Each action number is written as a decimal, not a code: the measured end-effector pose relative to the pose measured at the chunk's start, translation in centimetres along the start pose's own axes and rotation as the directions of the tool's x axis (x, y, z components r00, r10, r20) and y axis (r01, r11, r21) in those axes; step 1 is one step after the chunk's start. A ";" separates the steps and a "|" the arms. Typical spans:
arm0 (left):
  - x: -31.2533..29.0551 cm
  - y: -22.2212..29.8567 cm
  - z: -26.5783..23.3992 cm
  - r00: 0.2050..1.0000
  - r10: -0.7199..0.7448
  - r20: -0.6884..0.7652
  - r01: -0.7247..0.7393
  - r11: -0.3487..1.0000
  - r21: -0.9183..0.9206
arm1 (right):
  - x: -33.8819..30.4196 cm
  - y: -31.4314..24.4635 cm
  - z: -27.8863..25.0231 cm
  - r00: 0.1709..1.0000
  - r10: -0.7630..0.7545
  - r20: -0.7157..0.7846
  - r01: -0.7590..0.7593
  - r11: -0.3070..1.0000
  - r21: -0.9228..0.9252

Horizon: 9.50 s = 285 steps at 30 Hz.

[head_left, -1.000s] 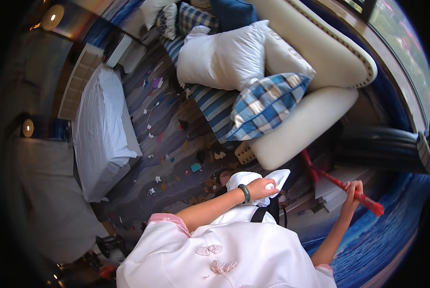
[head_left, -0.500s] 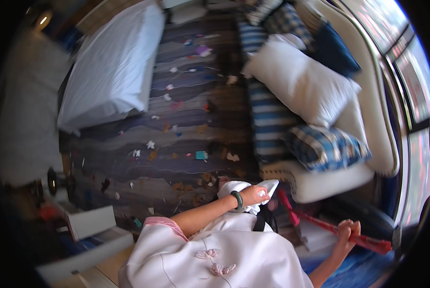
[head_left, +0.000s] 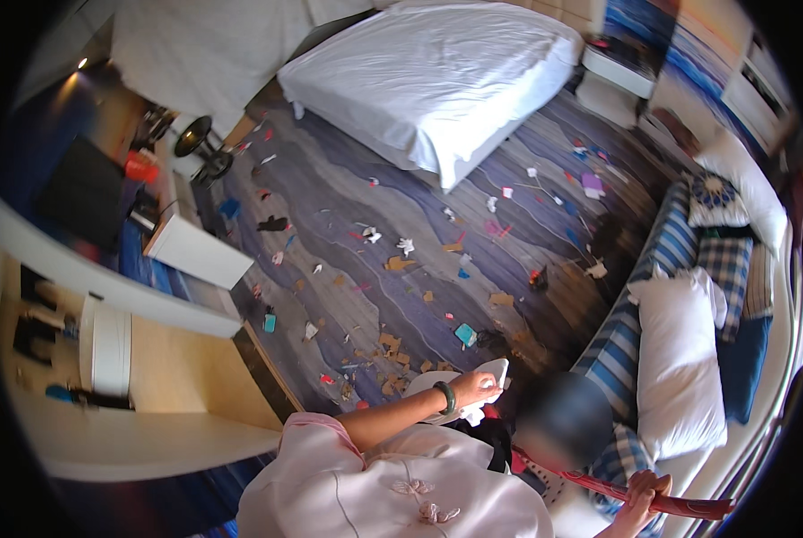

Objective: The person picks up a white pillow from the bed and places it on a sofa, then lifts a sofa cushion to retrieve a black bag. The person then uses a red broom to sweep scattered debris on the floor into a pile.

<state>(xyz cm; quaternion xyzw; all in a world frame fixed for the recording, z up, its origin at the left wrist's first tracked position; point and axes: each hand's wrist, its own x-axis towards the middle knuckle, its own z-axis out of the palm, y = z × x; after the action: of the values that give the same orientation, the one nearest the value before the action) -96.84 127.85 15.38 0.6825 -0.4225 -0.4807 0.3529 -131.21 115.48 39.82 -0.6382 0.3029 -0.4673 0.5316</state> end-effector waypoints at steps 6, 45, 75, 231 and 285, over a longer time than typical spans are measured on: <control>-1.2 1.0 -0.7 0.984 -0.024 -0.176 0.006 0.995 -0.104 | 6.9 -0.9 4.1 0.973 0.120 -0.197 -0.105 0.991 0.085; 40.7 6.8 -28.3 0.951 -0.117 -0.288 0.027 0.954 -0.298 | 56.8 18.7 16.3 0.961 0.135 -0.242 -0.110 0.988 0.112; 83.6 14.3 -51.5 0.686 -0.164 -0.709 -0.022 0.969 -0.246 | 108.7 33.8 21.0 0.959 0.269 0.084 -0.278 0.954 0.115; 195.0 96.8 -22.3 0.443 0.456 0.771 -0.528 0.828 -0.186 | 191.2 77.1 -27.5 0.376 0.884 0.280 -0.128 -0.250 0.960; 187.6 74.4 -51.1 0.394 0.514 0.762 -0.570 0.787 -0.237 | 185.2 85.7 7.3 0.246 0.968 -0.053 -0.061 0.070 0.996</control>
<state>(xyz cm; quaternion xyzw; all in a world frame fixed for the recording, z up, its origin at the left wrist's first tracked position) -31.79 -69.45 29.07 0.2296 -0.7460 -0.5766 0.2416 -44.72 -66.74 8.24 0.2362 0.4421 -0.4786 0.7209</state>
